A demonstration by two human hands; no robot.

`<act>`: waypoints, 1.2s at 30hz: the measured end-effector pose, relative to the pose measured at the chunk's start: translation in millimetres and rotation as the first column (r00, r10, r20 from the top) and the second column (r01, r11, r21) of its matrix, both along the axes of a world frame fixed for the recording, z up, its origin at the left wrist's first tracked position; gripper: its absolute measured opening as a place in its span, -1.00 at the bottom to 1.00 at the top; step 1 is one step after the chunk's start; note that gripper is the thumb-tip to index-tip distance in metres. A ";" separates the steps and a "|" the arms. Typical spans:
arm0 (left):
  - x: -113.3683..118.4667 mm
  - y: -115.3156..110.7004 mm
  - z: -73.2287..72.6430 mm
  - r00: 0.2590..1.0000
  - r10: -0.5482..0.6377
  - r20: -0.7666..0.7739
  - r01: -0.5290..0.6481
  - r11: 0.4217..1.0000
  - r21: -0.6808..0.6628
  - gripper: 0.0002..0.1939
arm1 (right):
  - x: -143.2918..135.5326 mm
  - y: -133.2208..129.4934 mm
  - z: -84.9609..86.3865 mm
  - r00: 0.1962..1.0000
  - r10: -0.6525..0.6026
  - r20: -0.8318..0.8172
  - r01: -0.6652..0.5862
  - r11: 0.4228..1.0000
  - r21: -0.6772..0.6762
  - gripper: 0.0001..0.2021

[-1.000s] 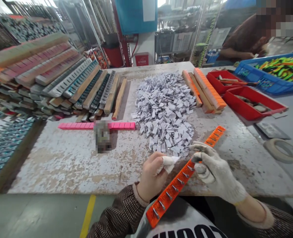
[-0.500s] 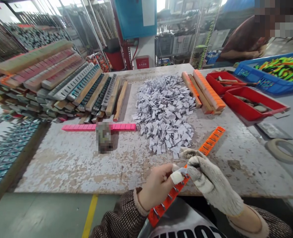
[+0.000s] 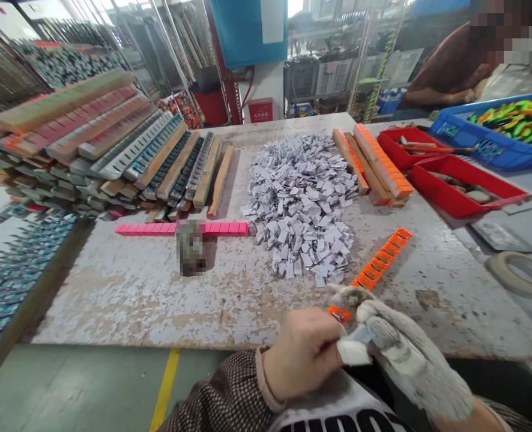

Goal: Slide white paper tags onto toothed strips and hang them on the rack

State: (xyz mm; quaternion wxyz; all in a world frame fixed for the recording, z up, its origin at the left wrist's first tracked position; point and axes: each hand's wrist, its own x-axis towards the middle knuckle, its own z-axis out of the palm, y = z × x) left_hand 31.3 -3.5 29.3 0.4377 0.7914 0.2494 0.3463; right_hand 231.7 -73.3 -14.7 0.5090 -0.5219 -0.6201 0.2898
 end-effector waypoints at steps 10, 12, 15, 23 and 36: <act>1.0 -1.8 -3.6 0.996 -0.062 -0.068 0.067 0.995 0.077 -0.60 | -15.3 12.4 13.8 0.997 0.052 0.064 -0.060 0.987 0.147 -0.87; 2.3 1.9 -8.3 0.992 -0.110 -0.064 0.114 0.992 0.062 -0.60 | -7.4 10.6 11.1 0.990 0.073 0.120 -0.092 0.983 0.156 -0.88; 0.4 21.4 -22.6 0.975 0.012 -0.223 0.022 0.989 0.148 -0.77 | 7.6 19.2 10.9 0.982 -0.012 0.188 -0.019 0.987 0.159 -0.81; -8.8 91.1 -50.7 0.671 0.451 -0.588 -0.330 0.893 0.308 -0.81 | 65.6 52.5 -6.0 0.833 -0.249 0.494 0.123 0.954 0.273 -0.76; -33.5 91.1 -67.0 0.923 0.291 -0.250 -0.336 0.928 -0.162 -0.76 | 71.2 68.8 4.6 0.590 -0.133 0.796 -0.140 0.954 0.264 -0.83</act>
